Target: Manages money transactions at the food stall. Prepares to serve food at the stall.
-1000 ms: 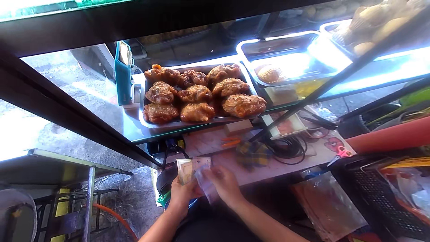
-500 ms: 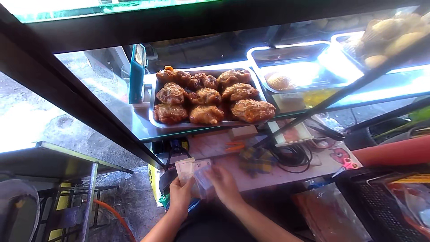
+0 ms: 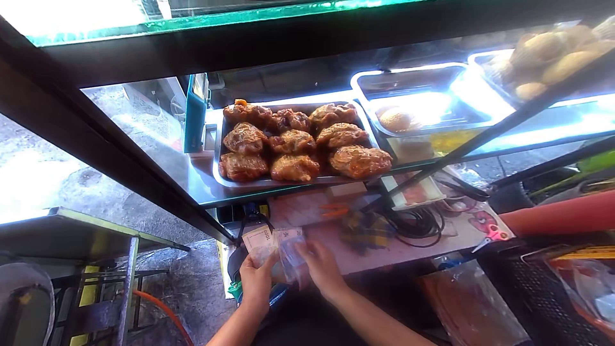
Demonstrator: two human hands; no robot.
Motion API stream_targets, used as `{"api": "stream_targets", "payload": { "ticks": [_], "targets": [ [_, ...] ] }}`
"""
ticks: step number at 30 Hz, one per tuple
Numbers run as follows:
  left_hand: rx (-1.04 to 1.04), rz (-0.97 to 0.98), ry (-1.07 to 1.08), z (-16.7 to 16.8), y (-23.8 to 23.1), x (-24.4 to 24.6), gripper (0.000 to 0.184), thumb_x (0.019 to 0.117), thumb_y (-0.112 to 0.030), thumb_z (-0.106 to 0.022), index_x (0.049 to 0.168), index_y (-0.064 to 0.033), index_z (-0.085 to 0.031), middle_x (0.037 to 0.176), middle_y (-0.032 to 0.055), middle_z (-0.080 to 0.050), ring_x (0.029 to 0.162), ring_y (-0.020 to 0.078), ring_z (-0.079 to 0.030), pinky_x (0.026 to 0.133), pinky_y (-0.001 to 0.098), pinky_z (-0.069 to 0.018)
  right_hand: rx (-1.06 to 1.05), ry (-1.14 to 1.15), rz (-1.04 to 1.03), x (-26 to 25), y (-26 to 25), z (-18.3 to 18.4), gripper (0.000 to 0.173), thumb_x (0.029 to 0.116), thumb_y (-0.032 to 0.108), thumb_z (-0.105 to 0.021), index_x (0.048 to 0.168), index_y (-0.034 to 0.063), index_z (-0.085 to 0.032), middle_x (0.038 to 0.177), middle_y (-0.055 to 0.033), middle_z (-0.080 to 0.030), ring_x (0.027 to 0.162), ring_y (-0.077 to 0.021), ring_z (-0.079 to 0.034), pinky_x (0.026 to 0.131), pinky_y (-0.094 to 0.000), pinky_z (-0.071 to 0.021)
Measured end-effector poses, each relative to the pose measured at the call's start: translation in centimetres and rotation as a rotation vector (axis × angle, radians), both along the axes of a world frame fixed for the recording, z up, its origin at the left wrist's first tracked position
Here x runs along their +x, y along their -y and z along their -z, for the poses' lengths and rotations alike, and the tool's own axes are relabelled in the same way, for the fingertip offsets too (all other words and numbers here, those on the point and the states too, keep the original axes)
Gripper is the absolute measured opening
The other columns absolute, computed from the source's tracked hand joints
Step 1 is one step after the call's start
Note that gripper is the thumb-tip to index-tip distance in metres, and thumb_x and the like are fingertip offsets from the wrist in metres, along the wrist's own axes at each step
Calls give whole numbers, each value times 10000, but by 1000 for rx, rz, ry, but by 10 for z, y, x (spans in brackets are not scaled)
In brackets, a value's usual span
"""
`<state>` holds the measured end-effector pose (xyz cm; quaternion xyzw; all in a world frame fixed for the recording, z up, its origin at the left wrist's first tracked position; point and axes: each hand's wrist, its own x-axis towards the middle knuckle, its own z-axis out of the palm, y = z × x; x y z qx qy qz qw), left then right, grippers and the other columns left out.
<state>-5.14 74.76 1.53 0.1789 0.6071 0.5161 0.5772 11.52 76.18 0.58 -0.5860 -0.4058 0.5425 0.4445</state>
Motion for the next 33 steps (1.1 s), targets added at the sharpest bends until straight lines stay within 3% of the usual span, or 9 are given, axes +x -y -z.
{"api": "stream_targets", "payload": {
  "ticks": [8, 11, 16, 19, 22, 26, 30, 33],
  "targets": [
    [-37, 105, 45, -12, -5, 5, 351, 871, -67, -808, 1148, 77, -647, 990, 225, -739, 879, 326, -750, 784, 497, -653, -164, -327, 133, -2, 6, 7, 270, 1038, 269, -633, 1120, 14, -663, 955, -138, -718, 855, -221, -708, 796, -404, -613],
    [-34, 131, 36, -16, -7, 14, 334, 876, -53, -798, 1148, 75, -652, 998, 224, -737, 884, 328, -747, 781, 497, -651, -174, -336, 179, 1, 13, 7, 280, 1038, 286, -633, 1112, 19, -672, 950, -141, -723, 853, -226, -714, 796, -406, -618],
    [36, 106, -7, -25, -4, 25, 330, 855, -30, -810, 1127, 75, -656, 969, 217, -734, 865, 308, -745, 772, 471, -654, -95, -329, 184, 7, 20, -6, 308, 988, 298, -715, 1096, 10, -699, 923, -137, -737, 828, -215, -721, 771, -366, -620],
    [47, 83, -26, -30, 2, 25, 294, 854, 12, -786, 1107, 81, -653, 954, 210, -730, 854, 289, -741, 765, 447, -650, -82, -366, 165, 4, 23, -16, 336, 915, 277, -803, 1097, 10, -709, 899, -128, -731, 750, -187, -693, 685, -325, -597],
    [54, 74, -25, -31, 5, 22, 294, 848, 29, -782, 1099, 93, -644, 950, 213, -729, 854, 286, -743, 765, 444, -653, -106, -448, 136, 1, 22, -23, 345, 889, 215, -829, 1110, -17, -703, 970, -157, -745, 850, -218, -729, 783, -361, -626],
    [35, 83, -4, -29, 8, 14, 333, 853, -21, -807, 1122, 87, -645, 973, 222, -730, 864, 309, -744, 759, 470, -656, -107, -454, 71, -1, 18, -25, 285, 952, 204, -760, 1105, -32, -713, 1015, -170, -752, 924, -246, -743, 871, -397, -629],
    [79, 136, 88, -27, 13, -1, 239, 1014, -102, -626, 1151, 93, -639, 1045, 240, -720, 943, 324, -730, 842, 494, -627, -101, -384, 55, -2, 13, -25, 279, 975, 231, -732, 1109, -13, -711, 1035, -152, -752, 959, -236, -739, 896, -390, -623],
    [157, 191, 78, -31, 15, -14, 266, 1055, -148, -551, 1111, 75, -683, 1075, 204, -724, 998, 272, -712, 902, 443, -597, -74, -380, 47, -3, 12, -27, 262, 992, 209, -706, 1119, -21, -709, 1032, -156, -750, 966, -241, -736, 901, -393, -620]
  ]
}}
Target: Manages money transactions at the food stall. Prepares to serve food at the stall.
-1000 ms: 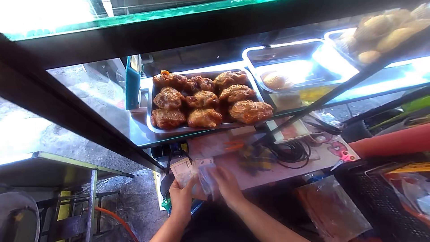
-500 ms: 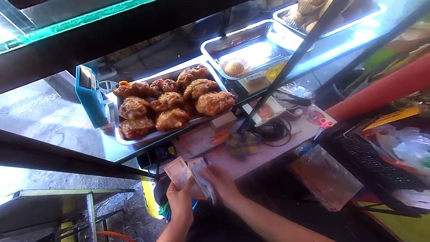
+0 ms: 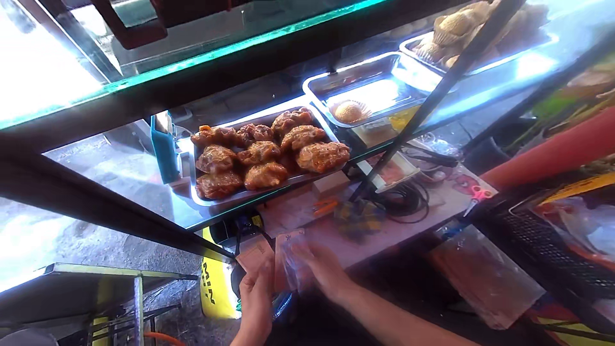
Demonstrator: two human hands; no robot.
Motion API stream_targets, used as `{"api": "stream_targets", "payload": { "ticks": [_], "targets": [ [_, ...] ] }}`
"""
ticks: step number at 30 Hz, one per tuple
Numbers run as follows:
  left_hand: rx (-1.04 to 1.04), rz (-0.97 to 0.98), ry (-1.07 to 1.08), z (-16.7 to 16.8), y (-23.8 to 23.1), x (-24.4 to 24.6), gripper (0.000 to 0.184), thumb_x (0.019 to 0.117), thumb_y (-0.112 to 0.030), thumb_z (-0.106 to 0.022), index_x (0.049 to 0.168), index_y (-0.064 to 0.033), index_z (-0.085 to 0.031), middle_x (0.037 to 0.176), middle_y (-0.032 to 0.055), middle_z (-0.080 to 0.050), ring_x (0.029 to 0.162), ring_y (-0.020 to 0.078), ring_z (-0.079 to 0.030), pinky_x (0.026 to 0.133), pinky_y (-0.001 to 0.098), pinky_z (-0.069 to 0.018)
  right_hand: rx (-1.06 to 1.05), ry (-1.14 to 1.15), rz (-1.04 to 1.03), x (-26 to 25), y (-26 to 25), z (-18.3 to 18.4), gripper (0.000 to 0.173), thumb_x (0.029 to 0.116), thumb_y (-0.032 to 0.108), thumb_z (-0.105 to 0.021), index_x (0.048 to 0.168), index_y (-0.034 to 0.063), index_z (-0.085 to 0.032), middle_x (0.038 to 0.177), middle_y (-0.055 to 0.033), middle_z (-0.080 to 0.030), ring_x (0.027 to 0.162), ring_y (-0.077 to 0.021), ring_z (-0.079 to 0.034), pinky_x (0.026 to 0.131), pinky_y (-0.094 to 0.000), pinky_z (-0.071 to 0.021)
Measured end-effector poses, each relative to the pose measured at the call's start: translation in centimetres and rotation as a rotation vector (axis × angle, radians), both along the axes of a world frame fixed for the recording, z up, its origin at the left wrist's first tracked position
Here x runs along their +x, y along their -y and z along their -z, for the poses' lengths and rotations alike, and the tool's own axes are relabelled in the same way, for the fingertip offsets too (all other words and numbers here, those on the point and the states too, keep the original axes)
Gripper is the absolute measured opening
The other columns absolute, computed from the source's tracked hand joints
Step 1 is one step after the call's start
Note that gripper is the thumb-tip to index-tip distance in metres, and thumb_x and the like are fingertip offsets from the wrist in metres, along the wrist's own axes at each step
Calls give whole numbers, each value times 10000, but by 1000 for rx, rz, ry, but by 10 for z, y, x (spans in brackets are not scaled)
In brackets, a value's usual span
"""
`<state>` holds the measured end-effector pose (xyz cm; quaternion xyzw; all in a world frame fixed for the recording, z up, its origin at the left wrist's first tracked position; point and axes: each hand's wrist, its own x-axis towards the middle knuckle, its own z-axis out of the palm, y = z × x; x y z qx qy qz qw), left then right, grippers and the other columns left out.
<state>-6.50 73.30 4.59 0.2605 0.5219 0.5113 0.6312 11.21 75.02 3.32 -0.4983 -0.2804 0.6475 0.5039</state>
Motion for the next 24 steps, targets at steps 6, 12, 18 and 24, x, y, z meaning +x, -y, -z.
{"api": "stream_targets", "payload": {
  "ticks": [6, 12, 18, 24],
  "targets": [
    [93, 48, -74, 4, -2, -22, 257, 1053, -131, -539, 1109, 68, -692, 1061, 179, -727, 1017, 250, -701, 945, 424, -579, 32, 90, -24, -4, -3, -7, 260, 1018, 196, -665, 1167, -15, -688, 1057, -142, -751, 993, -227, -736, 924, -372, -615],
    [28, -17, -201, 9, -3, -24, 235, 904, -129, -789, 1039, 46, -710, 902, 142, -753, 849, 222, -740, 802, 380, -633, 251, 200, -80, -19, -5, -18, 251, 970, 200, -731, 1124, 8, -683, 1012, -120, -750, 957, -218, -736, 896, -370, -625],
    [29, -3, -215, 15, 1, -21, 225, 824, -12, -792, 1020, 51, -701, 870, 127, -745, 824, 189, -733, 774, 346, -629, 193, 298, -94, -40, -8, -7, 432, 869, 288, -846, 1183, 39, -687, 1035, -69, -759, 976, -168, -738, 906, -347, -630],
    [-1, 38, 33, 22, -2, -29, 312, 1087, -156, -444, 1124, 89, -634, 989, 200, -714, 905, 277, -719, 836, 459, -618, 183, 376, 50, -41, -14, 0, 323, 962, 262, -733, 1200, 54, -665, 1036, -53, -749, 983, -150, -728, 910, -346, -621]
  ]
}}
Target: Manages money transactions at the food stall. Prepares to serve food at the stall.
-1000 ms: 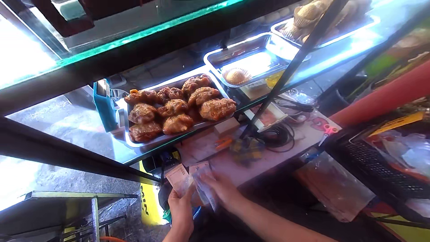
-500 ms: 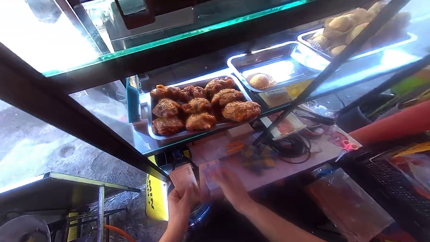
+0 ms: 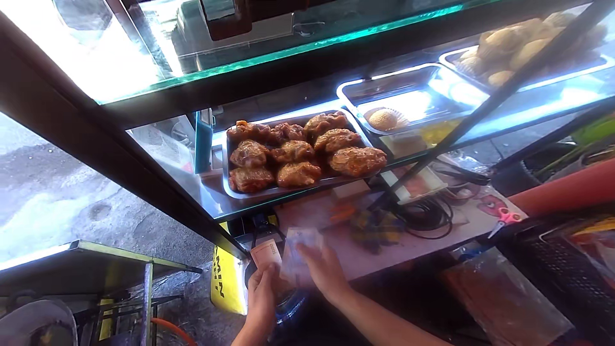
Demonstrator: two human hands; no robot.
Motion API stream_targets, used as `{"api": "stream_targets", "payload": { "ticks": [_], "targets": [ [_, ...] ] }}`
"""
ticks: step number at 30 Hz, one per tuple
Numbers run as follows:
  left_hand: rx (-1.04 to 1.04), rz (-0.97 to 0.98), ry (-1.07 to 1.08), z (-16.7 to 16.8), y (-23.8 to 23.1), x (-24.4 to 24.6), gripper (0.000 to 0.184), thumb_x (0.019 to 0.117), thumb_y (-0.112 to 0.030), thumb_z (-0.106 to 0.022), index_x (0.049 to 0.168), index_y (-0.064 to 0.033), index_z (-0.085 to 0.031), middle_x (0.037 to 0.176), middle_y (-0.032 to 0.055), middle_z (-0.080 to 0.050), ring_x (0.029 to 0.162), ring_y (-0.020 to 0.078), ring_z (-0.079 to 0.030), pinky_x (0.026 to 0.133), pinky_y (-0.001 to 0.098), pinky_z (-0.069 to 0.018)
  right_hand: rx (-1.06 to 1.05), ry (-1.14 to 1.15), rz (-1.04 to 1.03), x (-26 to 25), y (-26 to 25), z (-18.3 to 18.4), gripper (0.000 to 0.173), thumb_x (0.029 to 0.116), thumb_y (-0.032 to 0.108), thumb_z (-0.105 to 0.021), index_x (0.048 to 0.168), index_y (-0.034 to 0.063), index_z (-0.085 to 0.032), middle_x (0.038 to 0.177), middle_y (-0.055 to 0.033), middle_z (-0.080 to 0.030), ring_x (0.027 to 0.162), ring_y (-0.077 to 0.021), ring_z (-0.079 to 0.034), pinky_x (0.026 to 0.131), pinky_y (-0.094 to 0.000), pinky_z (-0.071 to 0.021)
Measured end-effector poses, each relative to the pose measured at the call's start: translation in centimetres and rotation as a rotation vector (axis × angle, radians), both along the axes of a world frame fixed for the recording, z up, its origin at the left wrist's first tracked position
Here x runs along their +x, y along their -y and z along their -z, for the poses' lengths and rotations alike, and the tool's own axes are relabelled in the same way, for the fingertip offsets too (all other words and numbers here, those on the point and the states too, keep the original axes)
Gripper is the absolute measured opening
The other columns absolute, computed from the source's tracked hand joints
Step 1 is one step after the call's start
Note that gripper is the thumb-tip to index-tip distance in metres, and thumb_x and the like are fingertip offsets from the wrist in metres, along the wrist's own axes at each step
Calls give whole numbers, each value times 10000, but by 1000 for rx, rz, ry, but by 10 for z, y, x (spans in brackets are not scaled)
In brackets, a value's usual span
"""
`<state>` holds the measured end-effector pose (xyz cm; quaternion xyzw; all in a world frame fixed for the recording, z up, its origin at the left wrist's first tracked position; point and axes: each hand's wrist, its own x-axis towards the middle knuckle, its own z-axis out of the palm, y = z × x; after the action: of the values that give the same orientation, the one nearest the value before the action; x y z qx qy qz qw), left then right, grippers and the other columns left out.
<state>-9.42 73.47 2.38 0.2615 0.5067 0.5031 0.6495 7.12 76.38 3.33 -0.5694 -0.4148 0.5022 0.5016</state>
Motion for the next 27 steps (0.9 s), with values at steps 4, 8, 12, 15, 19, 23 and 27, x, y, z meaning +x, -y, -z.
{"api": "stream_targets", "payload": {
  "ticks": [4, 8, 12, 15, 19, 23, 27],
  "targets": [
    [-10, -20, -197, 4, -4, -2, 188, 974, -105, -691, 1054, 65, -688, 929, 163, -744, 870, 238, -736, 818, 402, -629, -4, 8, -166, -1, 2, -3, 371, 916, 295, -794, 1190, 65, -696, 1046, -42, -760, 990, -149, -736, 914, -345, -629],
    [-22, -52, -260, 4, -6, 4, 172, 898, -55, -743, 1021, 52, -691, 906, 136, -746, 857, 201, -735, 798, 366, -629, -61, 85, -156, -4, -1, -3, 317, 912, 333, -792, 1112, 93, -745, 1024, -7, -766, 999, -95, -722, 935, -313, -604],
    [-14, -47, -106, 7, -7, 1, 301, 1081, -159, -492, 1141, 82, -661, 1018, 197, -724, 944, 276, -722, 866, 448, -617, 9, 20, 6, 0, -3, 4, 357, 960, 256, -736, 1246, 62, -645, 1039, -48, -753, 971, -146, -734, 900, -341, -625],
    [-9, -25, -152, 9, -9, 4, 241, 1047, -137, -587, 1084, 83, -678, 958, 194, -740, 887, 269, -741, 833, 435, -637, -2, 29, -132, 6, -5, 2, 437, 940, 297, -767, 1298, 79, -641, 1098, -36, -751, 1017, -141, -731, 931, -344, -628],
    [20, 50, -286, 9, -7, 14, 182, 965, -125, -678, 1032, 42, -701, 904, 132, -749, 842, 216, -739, 773, 391, -634, -89, 40, -169, 10, -8, 3, 307, 929, 326, -769, 1078, 60, -731, 984, -30, -754, 951, -112, -719, 899, -325, -601],
    [23, 83, -246, -1, -4, 29, 333, 1089, -205, -480, 1094, 55, -688, 931, 148, -748, 845, 238, -745, 775, 432, -648, -7, 56, -57, 27, -10, 2, 452, 991, 317, -687, 1321, 18, -606, 1133, -69, -724, 1048, -122, -700, 965, -324, -584],
    [40, 178, -298, -4, -9, 53, 299, 1068, -94, -362, 980, 5, -630, 713, -9, -689, 654, 66, -682, 652, 277, -606, -113, 148, -274, 51, -10, -1, 537, 973, 411, -693, 1311, 2, -608, 1164, -133, -695, 1075, -194, -684, 991, -405, -561]
  ]
}}
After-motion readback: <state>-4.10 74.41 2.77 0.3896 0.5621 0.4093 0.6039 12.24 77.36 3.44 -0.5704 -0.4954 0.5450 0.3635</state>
